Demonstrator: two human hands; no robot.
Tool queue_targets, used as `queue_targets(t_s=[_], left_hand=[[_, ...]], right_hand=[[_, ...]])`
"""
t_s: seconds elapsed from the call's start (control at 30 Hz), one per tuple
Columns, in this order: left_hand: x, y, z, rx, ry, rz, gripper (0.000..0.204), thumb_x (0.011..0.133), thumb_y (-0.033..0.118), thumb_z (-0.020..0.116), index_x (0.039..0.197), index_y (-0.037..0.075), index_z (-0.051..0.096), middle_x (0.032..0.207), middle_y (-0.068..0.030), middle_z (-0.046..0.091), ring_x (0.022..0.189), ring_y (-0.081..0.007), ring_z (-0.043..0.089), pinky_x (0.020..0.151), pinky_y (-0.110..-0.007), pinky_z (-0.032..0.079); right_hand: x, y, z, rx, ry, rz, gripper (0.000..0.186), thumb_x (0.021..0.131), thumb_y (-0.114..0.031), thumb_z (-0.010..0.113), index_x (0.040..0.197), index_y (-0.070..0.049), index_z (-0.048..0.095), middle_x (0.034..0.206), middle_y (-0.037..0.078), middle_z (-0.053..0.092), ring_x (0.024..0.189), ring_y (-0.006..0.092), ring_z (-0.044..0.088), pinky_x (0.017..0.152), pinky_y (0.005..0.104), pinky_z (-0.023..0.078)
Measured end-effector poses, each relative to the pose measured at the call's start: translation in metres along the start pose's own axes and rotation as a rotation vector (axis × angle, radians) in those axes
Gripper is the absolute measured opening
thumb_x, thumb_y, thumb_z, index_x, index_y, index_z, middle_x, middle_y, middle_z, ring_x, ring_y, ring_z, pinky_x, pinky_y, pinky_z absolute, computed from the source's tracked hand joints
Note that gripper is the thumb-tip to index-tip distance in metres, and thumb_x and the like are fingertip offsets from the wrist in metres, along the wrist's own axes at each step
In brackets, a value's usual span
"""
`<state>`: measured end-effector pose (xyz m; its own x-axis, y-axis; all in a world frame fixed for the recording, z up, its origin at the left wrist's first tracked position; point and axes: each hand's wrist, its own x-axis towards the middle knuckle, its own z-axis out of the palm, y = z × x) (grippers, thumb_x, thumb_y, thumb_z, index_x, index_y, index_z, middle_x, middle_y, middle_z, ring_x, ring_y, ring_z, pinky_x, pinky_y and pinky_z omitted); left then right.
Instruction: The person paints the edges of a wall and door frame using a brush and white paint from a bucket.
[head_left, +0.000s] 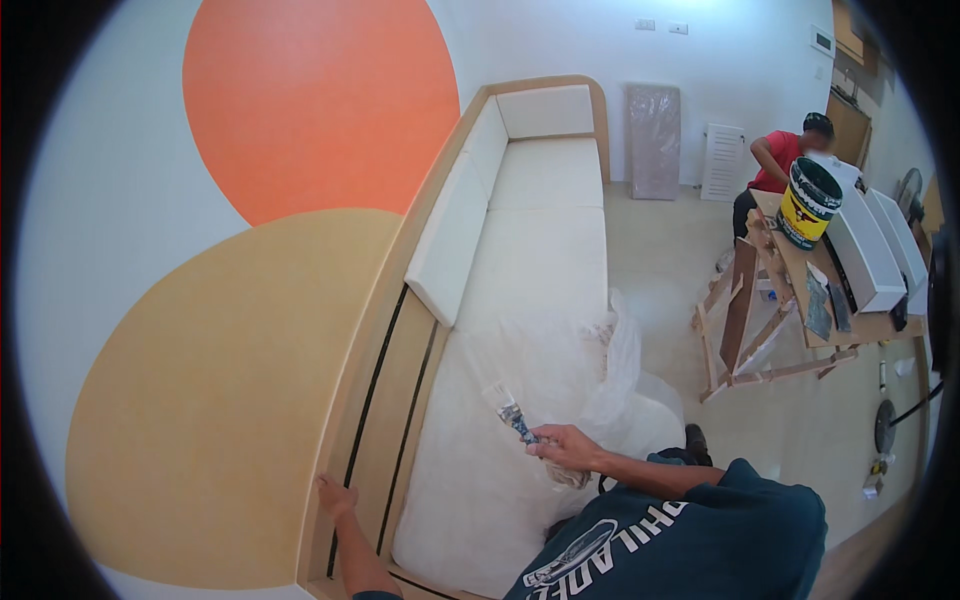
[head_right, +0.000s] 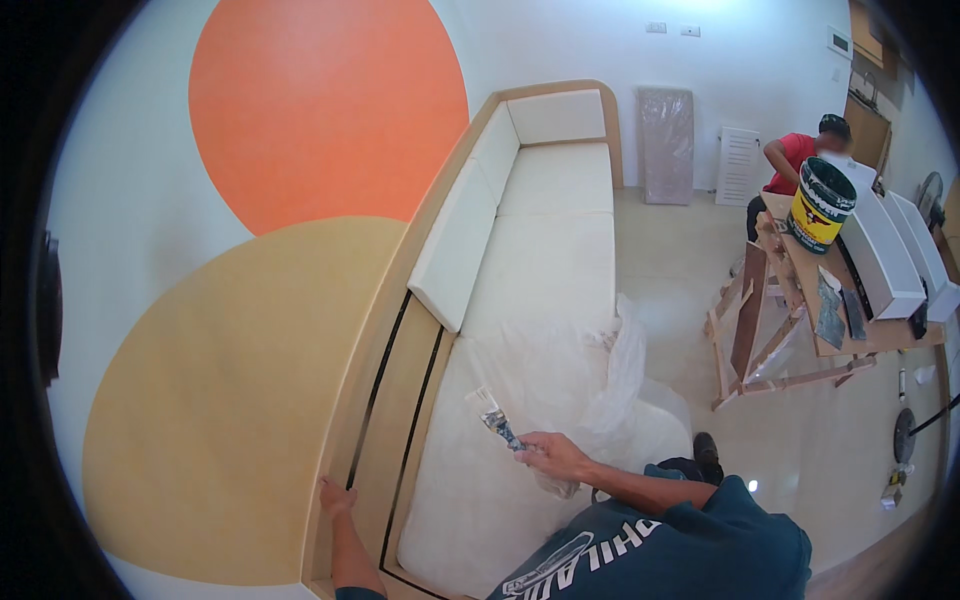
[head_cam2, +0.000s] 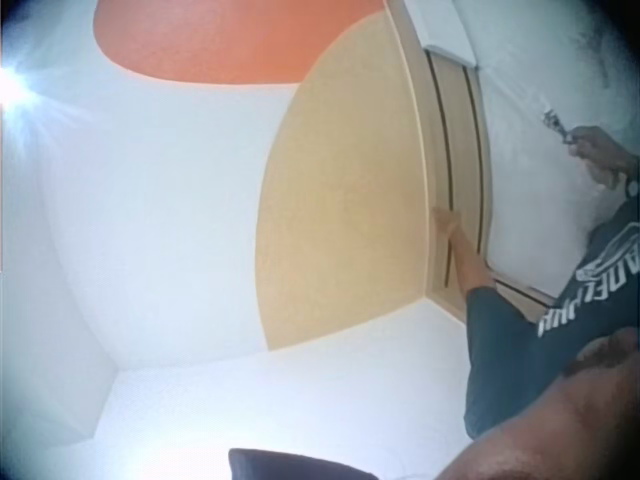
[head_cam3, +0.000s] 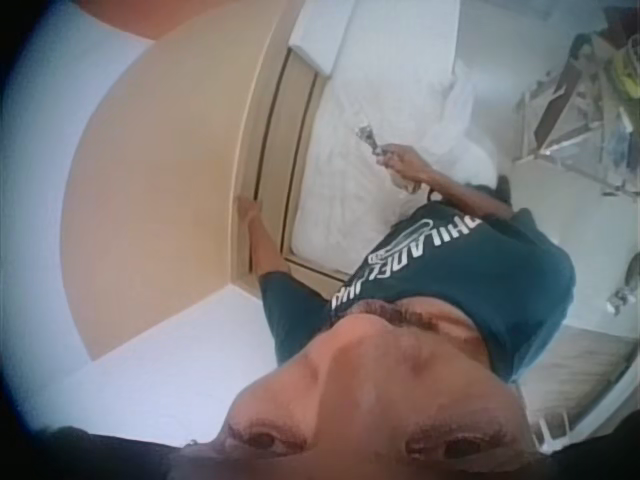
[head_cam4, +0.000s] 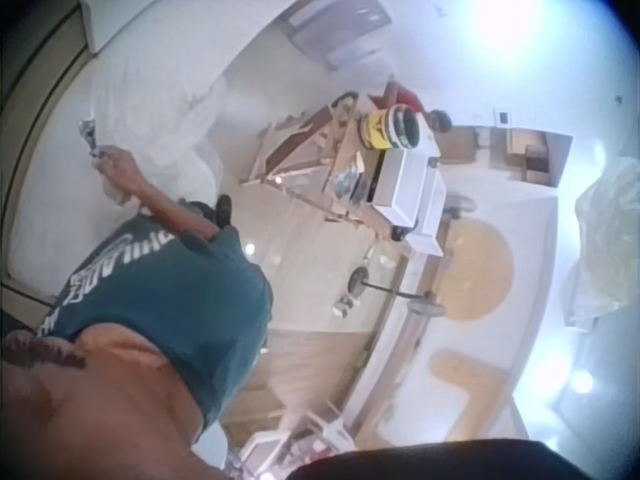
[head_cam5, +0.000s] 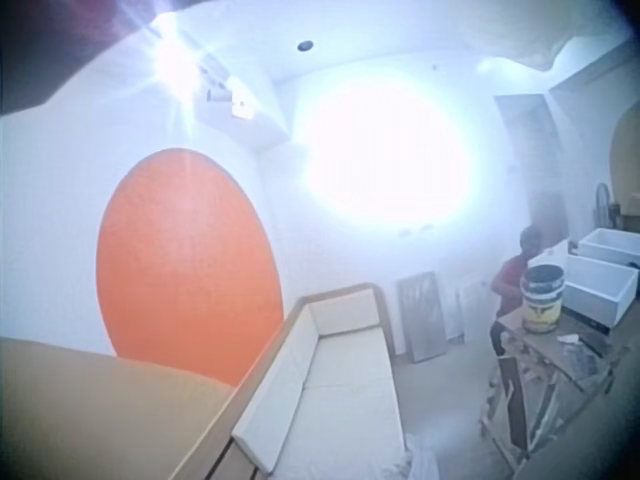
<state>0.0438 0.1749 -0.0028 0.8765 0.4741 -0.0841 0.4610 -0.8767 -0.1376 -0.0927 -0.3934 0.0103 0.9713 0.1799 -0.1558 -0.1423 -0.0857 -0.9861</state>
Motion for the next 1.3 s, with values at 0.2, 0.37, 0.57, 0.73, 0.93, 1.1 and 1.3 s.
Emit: queue_targets(t_s=[0.2,0.37,0.57,0.73,0.93,1.1,1.3], left_hand=[[-0.008,0.003,-0.016,-0.075,-0.034,0.004,0.106,0.076,0.032,0.084,0.159,-0.003,0.029,0.165,-0.0213,0.034,0.141,-0.0369,0.050,0.115,-0.042,0.046],[-0.007,0.001,-0.019,-0.100,-0.034,0.024,0.108,0.075,0.035,0.086,0.159,-0.002,0.030,0.165,-0.0199,0.035,0.141,-0.0367,0.050,0.115,-0.043,0.046],[-0.005,0.001,-0.025,-0.111,-0.095,-0.018,0.109,0.074,0.038,0.087,0.160,0.001,0.030,0.166,-0.0157,0.034,0.139,-0.0360,0.051,0.115,-0.043,0.047],[-0.002,0.001,-0.023,-0.082,-0.074,0.011,0.111,0.074,0.040,0.087,0.162,0.002,0.029,0.166,-0.0144,0.035,0.138,-0.0351,0.054,0.114,-0.044,0.048],[0.000,-0.005,-0.030,-0.107,-0.147,0.015,0.111,0.077,0.042,0.086,0.162,0.003,0.027,0.170,-0.0149,0.029,0.144,-0.0336,0.048,0.117,-0.043,0.044],[-0.006,-0.013,-0.035,-0.178,-0.134,0.047,0.110,0.080,0.041,0.084,0.164,0.004,0.024,0.172,-0.0144,0.024,0.151,-0.0311,0.039,0.123,-0.042,0.035],[-0.007,-0.017,-0.033,-0.256,-0.138,0.042,0.109,0.082,0.039,0.084,0.165,0.005,0.023,0.172,-0.0128,0.022,0.154,-0.0305,0.034,0.126,-0.040,0.031]], right_hand=[[0.005,0.008,0.002,-0.062,0.023,-0.022,0.037,0.100,-0.031,0.072,0.126,-0.005,0.072,0.106,0.005,0.073,0.095,0.0115,0.063,0.088,0.0282,0.051],[0.004,0.006,0.002,-0.025,0.000,0.012,0.037,0.100,-0.031,0.072,0.126,-0.005,0.072,0.106,0.006,0.073,0.097,0.0116,0.064,0.089,0.0285,0.052],[0.003,0.000,0.002,-0.035,0.003,0.006,0.038,0.100,-0.031,0.072,0.127,-0.005,0.072,0.107,0.006,0.072,0.097,0.0120,0.064,0.089,0.0286,0.052],[0.003,0.000,0.003,-0.022,0.010,-0.010,0.038,0.101,-0.032,0.072,0.127,-0.005,0.072,0.106,0.006,0.072,0.096,0.0125,0.063,0.089,0.0287,0.051],[0.004,-0.001,0.004,-0.029,0.006,-0.013,0.039,0.100,-0.031,0.070,0.129,-0.005,0.071,0.104,0.008,0.072,0.094,0.0143,0.063,0.086,0.0300,0.051],[0.005,-0.001,0.004,-0.012,-0.015,0.017,0.037,0.101,-0.031,0.072,0.127,-0.005,0.072,0.104,0.005,0.072,0.095,0.0112,0.062,0.087,0.0277,0.050],[0.007,0.002,0.005,-0.024,-0.006,-0.009,0.038,0.100,-0.031,0.072,0.127,-0.004,0.072,0.104,0.005,0.072,0.094,0.0105,0.062,0.086,0.0272,0.050]])
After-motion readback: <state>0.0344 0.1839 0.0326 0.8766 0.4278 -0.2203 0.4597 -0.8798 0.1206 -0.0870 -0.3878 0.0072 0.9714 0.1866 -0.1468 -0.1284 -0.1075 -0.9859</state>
